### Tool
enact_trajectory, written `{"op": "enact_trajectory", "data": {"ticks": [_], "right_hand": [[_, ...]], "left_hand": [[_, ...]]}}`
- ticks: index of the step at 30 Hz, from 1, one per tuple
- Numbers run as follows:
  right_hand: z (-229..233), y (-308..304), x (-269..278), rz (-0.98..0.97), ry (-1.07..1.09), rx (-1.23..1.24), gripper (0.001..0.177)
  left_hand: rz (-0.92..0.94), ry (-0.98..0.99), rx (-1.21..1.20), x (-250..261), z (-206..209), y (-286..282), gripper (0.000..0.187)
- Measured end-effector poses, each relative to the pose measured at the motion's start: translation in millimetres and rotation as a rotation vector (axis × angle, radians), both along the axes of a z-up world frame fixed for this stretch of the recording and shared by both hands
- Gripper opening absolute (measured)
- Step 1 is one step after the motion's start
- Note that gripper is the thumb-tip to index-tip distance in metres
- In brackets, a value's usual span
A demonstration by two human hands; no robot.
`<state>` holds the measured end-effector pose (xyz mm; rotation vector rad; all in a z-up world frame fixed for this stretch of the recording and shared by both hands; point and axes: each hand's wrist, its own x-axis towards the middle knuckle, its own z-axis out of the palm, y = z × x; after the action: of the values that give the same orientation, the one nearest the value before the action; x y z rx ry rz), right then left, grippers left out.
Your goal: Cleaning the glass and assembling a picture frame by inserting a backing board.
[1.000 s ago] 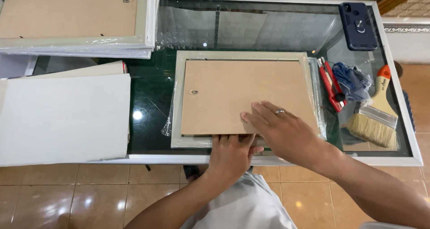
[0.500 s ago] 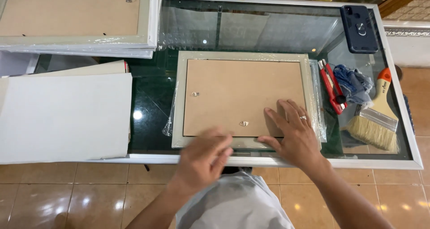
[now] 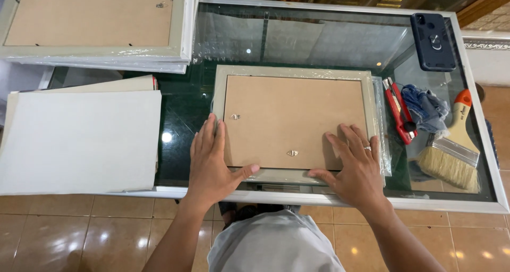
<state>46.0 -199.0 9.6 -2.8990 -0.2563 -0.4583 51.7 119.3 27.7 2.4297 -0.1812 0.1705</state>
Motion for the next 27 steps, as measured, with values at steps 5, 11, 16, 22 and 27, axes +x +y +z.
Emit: {"op": "enact_trajectory", "data": {"ticks": [5,11,16,22,27], "right_hand": [[-5,-3,-1,0.052,-0.041,0.060,0.077],[-10,-4,-1,0.083,-0.115,0.047,0.048],[-12,-7,2,0.096,-0.136,0.044,0.041],[-2,-13,3,0.118,-0.075,0.077,0.026],[-12,-62,32,0.037,-0.061,0.196,0.016]], "left_hand": [[0.023,0.069,-0.051,0,-5,0,0.118],[0.015,0.053,0.060,1,-4,-3,0.111],[0.001,0.051,0.168,0,-2,-5,0.095],[0.056,0.077,0.336,12,7,-3,0.063],[0.124,0.146,0.478,52,-10,8,0.032]]}}
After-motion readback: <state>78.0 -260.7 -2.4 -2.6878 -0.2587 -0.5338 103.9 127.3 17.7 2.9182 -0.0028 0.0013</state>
